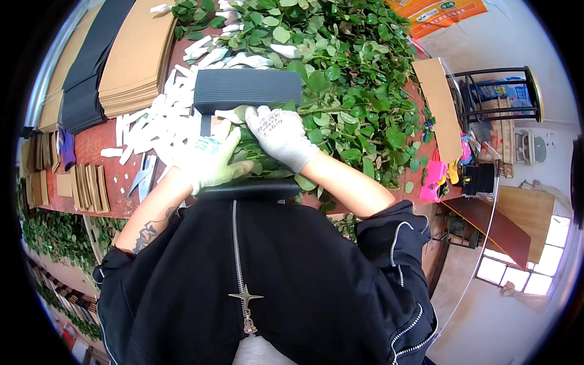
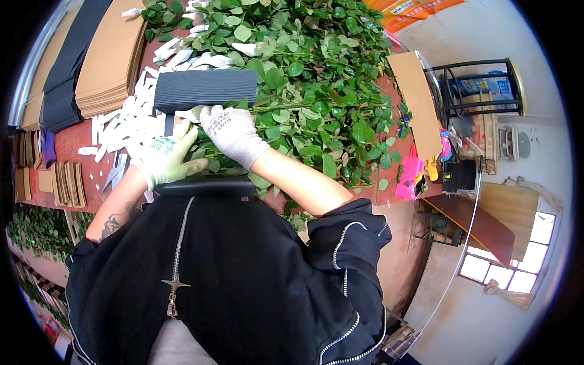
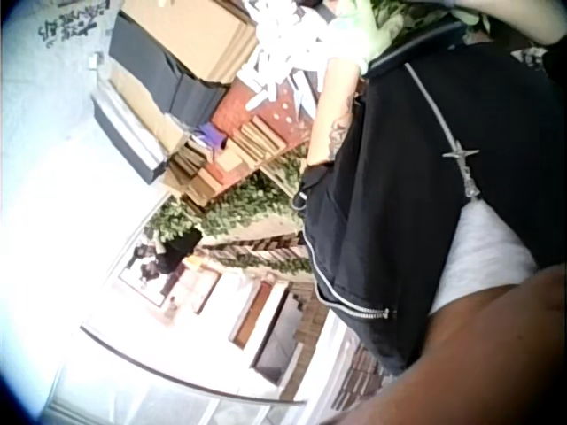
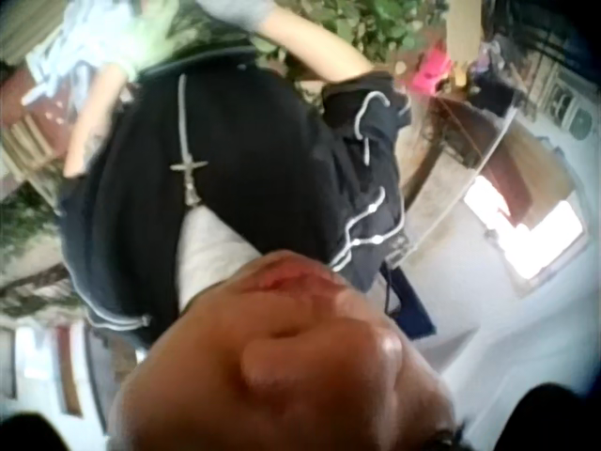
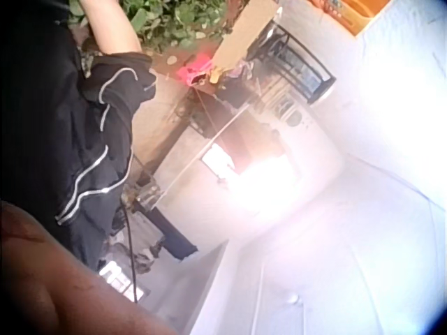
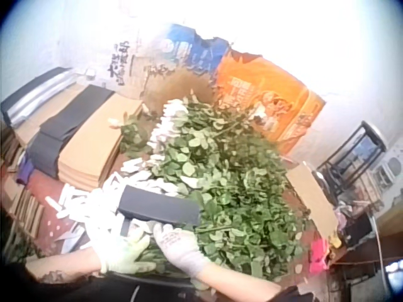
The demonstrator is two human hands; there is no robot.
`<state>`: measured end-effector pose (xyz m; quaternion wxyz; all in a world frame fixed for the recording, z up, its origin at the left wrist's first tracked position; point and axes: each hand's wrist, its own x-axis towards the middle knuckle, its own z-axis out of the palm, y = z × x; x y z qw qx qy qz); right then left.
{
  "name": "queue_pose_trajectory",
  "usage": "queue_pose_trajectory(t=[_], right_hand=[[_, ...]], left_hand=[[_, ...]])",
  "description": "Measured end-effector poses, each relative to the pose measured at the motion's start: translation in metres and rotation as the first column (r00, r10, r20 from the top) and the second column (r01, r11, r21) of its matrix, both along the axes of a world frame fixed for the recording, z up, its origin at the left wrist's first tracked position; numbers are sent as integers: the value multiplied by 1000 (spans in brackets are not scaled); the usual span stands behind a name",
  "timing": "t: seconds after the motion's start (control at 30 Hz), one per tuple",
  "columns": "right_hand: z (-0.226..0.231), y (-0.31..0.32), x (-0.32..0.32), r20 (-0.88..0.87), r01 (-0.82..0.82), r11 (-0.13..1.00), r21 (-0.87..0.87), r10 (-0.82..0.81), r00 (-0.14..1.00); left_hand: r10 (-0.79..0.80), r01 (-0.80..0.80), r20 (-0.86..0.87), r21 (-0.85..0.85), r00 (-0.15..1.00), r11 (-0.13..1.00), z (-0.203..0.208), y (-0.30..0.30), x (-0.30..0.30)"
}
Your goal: The person places several flowers into a small grey box on a table, arranging them by hand.
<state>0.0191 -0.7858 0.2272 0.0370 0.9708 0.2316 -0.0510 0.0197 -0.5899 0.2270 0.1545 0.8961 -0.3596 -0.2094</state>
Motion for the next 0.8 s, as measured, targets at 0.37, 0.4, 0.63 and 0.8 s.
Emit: queue_pose_trajectory(t=[0.37, 0.4, 0.63, 0.8], right_hand=[[168, -127, 3, 727, -171, 918, 359, -160, 668], [197, -140, -1, 724, -233, 857, 460, -210, 657], [111, 1, 3, 417, -340, 930, -138, 366, 832], [-34, 5, 18, 128, -131, 989, 66, 121, 984]], left_hand=[[84, -85, 15, 16, 996, 996, -7, -6, -14], [72, -72, 20, 28, 997, 997, -1, -8, -15], [72, -76, 83, 43, 994, 996, -23, -1, -20], [93, -91, 21, -68, 995, 994, -26, -2, -18]])
